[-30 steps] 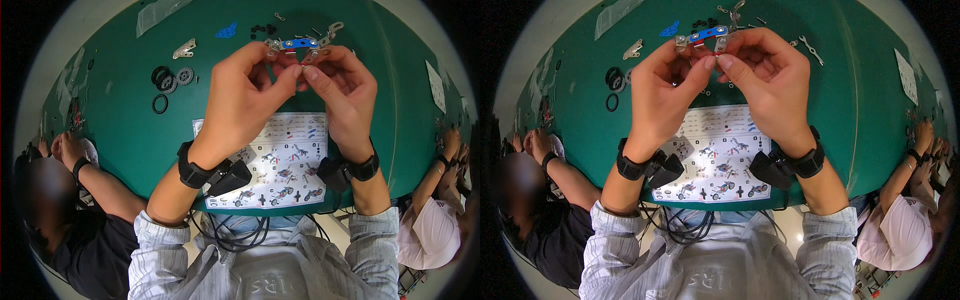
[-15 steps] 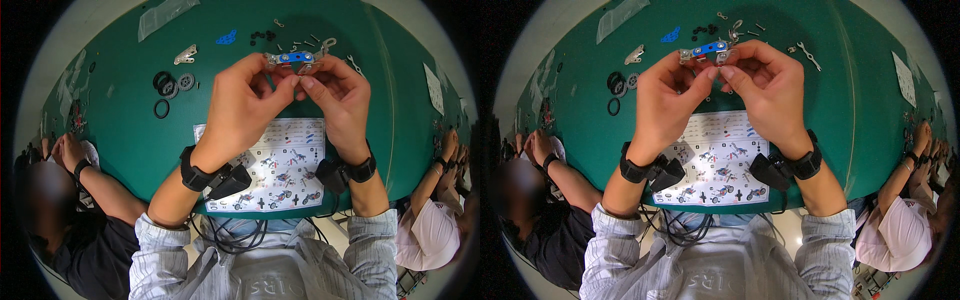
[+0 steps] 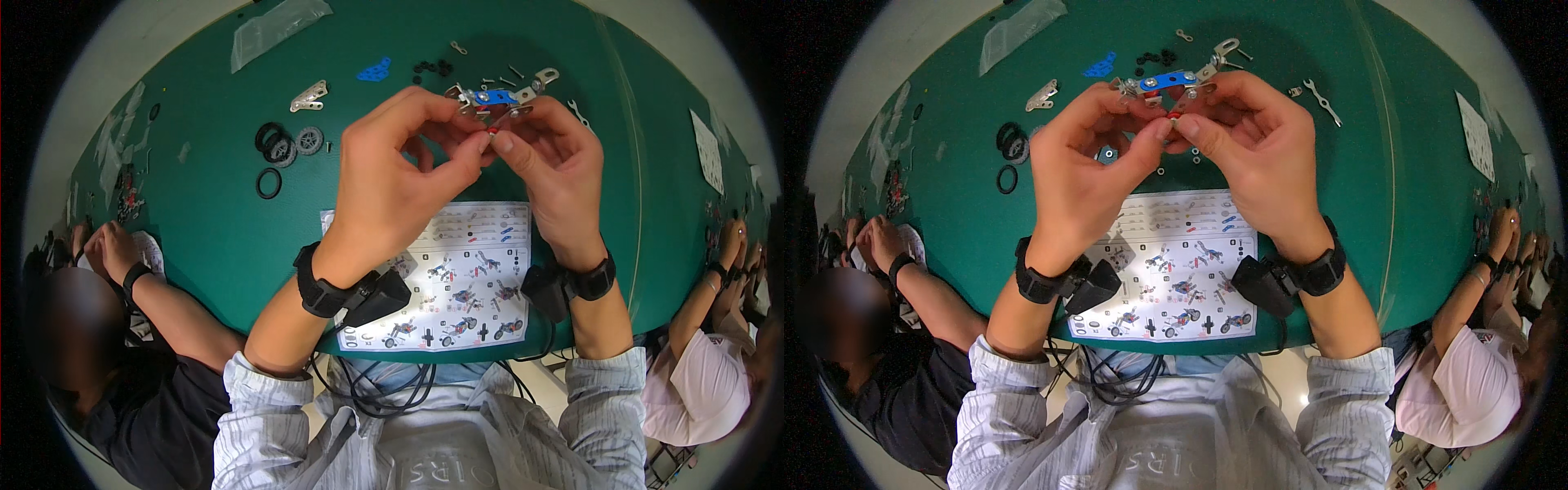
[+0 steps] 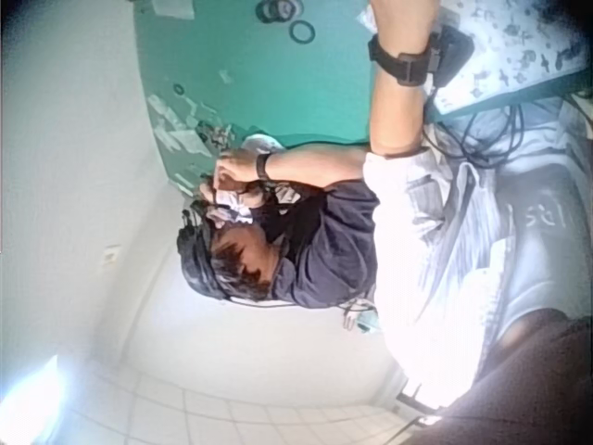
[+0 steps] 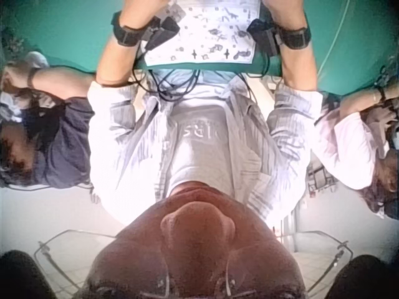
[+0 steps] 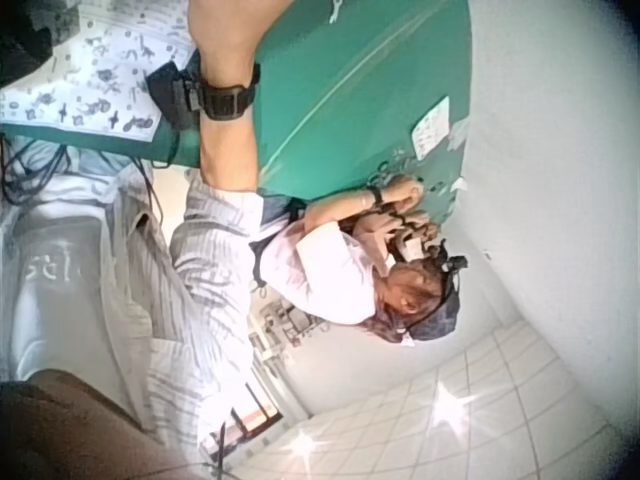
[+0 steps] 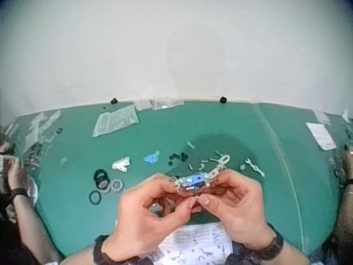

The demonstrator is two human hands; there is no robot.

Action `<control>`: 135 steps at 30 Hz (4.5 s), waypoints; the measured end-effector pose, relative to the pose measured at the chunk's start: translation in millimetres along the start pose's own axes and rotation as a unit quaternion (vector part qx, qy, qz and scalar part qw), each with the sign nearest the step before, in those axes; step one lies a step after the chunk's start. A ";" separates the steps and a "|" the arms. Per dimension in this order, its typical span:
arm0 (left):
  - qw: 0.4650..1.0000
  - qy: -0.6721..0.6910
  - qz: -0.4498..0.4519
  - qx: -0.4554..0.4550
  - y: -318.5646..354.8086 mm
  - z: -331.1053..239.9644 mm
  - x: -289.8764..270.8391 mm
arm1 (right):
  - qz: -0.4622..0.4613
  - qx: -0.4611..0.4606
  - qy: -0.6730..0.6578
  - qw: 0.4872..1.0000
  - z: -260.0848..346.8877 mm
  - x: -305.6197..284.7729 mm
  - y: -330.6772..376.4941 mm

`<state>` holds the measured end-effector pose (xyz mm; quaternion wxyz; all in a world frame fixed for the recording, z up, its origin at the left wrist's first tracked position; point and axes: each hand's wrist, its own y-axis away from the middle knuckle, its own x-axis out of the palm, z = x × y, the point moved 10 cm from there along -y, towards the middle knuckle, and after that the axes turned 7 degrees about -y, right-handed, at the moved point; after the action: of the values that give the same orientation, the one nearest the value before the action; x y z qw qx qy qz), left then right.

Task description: Assembling a toy motorcycle using metal components, screws, and wheels following a printed manual.

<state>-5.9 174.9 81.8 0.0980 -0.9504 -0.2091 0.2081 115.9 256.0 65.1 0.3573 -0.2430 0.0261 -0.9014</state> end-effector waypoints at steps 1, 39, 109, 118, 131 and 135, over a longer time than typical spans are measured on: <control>1.000 -0.014 -0.010 0.024 -0.2 -3.7 -2.0 | 0.007 0.001 0.024 1.000 0.6 -0.6 0.1; 0.949 -0.115 -0.069 0.286 9.7 -58.7 -12.5 | 0.058 -0.165 0.149 0.973 26.5 24.6 14.5; 0.982 -0.074 -0.092 0.149 3.5 -26.7 -11.3 | -0.030 -0.055 0.068 0.996 12.7 6.9 10.2; 0.989 -0.037 -0.073 0.126 4.6 -17.8 -11.7 | -0.018 -0.019 0.031 0.999 8.6 3.8 9.1; 0.944 -0.131 -0.124 0.278 9.3 -50.2 -21.4 | 0.018 0.080 -0.070 0.994 -10.0 8.3 6.2; 0.946 -0.155 -0.119 0.260 9.5 -52.1 -24.0 | 0.028 0.112 -0.094 0.989 -14.5 8.7 6.3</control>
<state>0.4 150.7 134.2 0.3321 -0.8160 -0.2721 0.3871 107.8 243.8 54.6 0.4081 -0.2840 -0.1021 -0.8616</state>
